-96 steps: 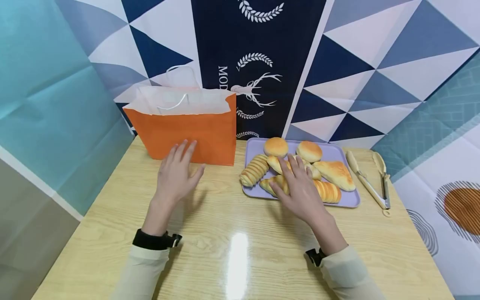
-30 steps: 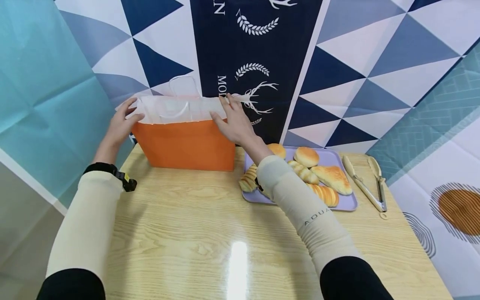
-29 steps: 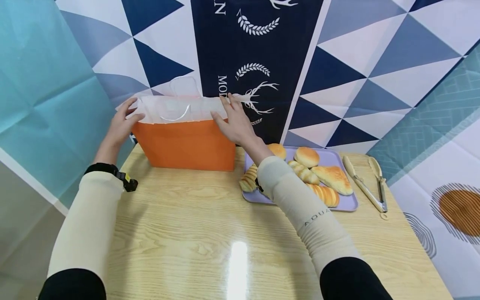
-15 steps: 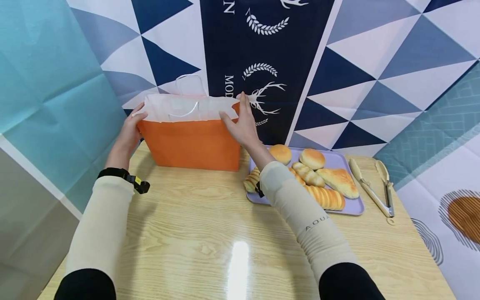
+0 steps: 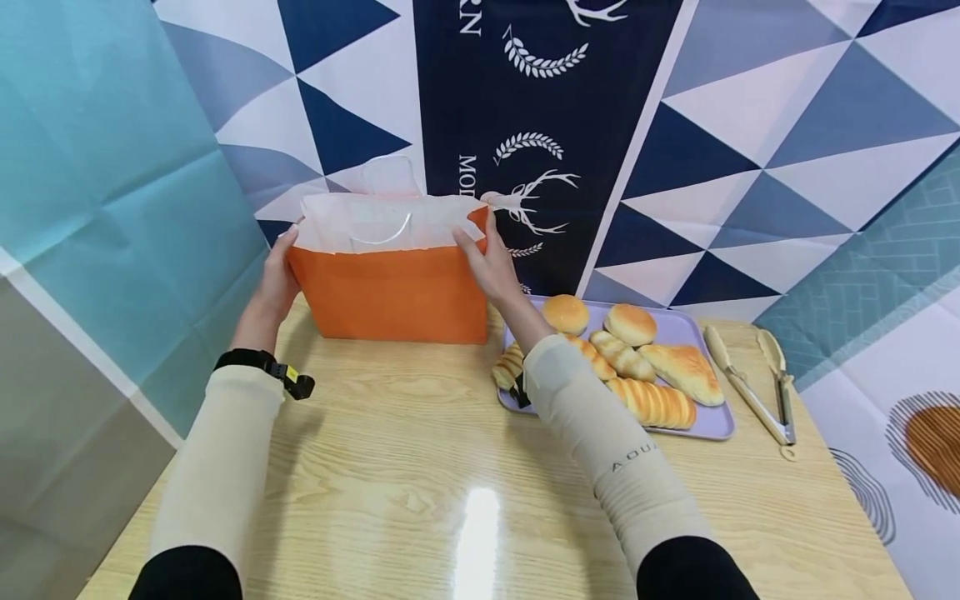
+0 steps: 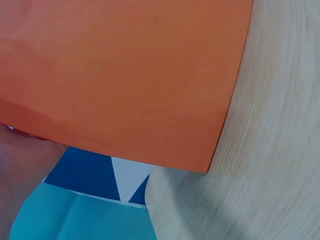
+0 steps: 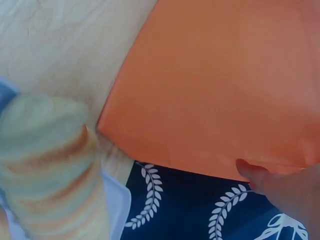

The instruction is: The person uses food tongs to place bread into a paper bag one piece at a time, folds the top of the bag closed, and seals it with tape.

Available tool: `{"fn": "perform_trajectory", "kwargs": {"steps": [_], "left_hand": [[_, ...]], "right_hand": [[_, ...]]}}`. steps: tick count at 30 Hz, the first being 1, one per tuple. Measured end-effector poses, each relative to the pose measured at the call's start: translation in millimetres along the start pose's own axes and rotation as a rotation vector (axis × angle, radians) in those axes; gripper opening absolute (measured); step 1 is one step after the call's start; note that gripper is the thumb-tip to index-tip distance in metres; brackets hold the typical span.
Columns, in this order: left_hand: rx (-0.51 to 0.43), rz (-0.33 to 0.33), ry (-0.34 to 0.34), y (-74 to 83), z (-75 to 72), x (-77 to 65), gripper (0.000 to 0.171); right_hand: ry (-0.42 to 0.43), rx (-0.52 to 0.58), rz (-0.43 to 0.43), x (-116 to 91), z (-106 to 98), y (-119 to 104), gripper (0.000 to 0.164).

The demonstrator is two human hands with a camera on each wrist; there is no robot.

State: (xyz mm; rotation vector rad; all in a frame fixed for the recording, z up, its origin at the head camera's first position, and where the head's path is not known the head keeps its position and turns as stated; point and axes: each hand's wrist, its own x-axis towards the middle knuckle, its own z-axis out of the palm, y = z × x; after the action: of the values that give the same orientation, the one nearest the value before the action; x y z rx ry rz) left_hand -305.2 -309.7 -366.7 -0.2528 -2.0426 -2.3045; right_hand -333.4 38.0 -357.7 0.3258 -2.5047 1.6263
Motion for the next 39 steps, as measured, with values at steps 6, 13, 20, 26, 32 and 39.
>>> {"fn": "perform_trajectory", "kwargs": {"steps": [6,13,20,26,32,39], "left_hand": [[0.021,-0.016,-0.031,4.6,2.7,-10.0,0.075],[0.016,-0.039,-0.058,9.7,3.0,-31.7,0.080],[0.042,-0.042,-0.098,14.4,7.3,-63.3,0.076],[0.066,-0.039,-0.128,22.5,10.4,-89.8,0.074],[0.106,-0.044,-0.139,28.0,15.9,-114.0,0.073],[0.080,0.035,-0.162,27.5,23.0,-139.3,0.064]], "right_hand": [[-0.031,0.082,0.065,-8.9,1.6,-2.5,0.087],[-0.053,0.115,0.071,-25.3,-0.5,-6.4,0.089],[-0.104,0.212,0.072,-48.1,-9.1,-8.7,0.087],[-0.170,0.273,0.078,-72.0,-10.5,-14.1,0.084],[-0.214,0.288,0.081,-94.7,-13.7,-18.1,0.082],[-0.268,0.283,0.057,-120.9,-23.8,-21.1,0.081]]}}
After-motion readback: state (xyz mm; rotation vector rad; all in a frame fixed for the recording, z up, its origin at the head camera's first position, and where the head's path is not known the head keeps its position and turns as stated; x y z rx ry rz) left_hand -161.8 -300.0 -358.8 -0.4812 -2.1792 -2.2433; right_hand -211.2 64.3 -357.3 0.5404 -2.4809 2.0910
